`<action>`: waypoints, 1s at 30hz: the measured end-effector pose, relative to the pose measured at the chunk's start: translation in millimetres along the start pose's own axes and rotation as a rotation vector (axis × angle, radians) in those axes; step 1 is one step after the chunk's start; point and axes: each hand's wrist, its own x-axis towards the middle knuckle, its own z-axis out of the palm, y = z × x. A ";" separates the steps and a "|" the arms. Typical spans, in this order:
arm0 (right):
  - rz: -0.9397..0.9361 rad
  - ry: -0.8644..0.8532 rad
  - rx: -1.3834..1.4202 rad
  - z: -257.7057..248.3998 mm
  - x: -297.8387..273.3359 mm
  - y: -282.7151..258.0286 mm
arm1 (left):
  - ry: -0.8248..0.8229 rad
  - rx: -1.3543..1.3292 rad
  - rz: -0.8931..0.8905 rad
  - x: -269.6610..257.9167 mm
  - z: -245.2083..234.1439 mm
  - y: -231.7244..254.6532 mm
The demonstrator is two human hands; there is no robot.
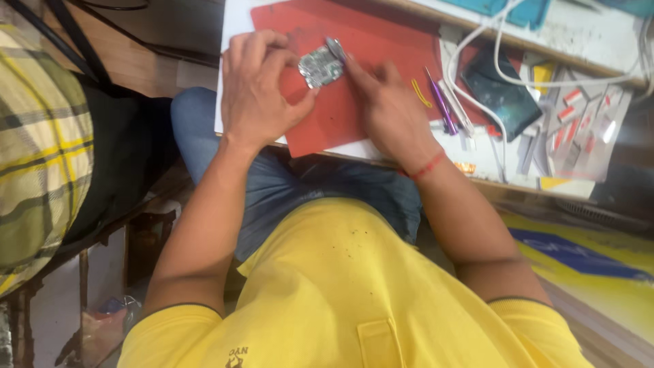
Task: The person uses a purple tool to scrape and clean a small circuit board placed on a red mat. They then use a heat gun to apply heat to the board, likely for desoldering or reflowing components.
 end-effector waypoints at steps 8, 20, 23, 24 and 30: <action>-0.051 0.034 0.033 0.3 6.5 -1.3 | -0.007 -0.002 -0.033 2.1 -0.2 -2.4; 0.032 -0.075 0.028 3.7 -2.5 2.7 | -0.031 0.005 -0.028 -0.6 1.1 1.4; 0.018 -0.051 0.025 2.7 5.6 5.6 | -0.021 -0.004 -0.026 4.6 0.2 -0.4; -0.011 -0.009 0.023 2.2 7.7 5.7 | -0.015 -0.010 -0.030 4.2 -0.4 -0.7; 0.022 -0.061 0.001 3.1 -0.6 6.0 | -0.025 -0.010 -0.037 2.0 0.3 -0.3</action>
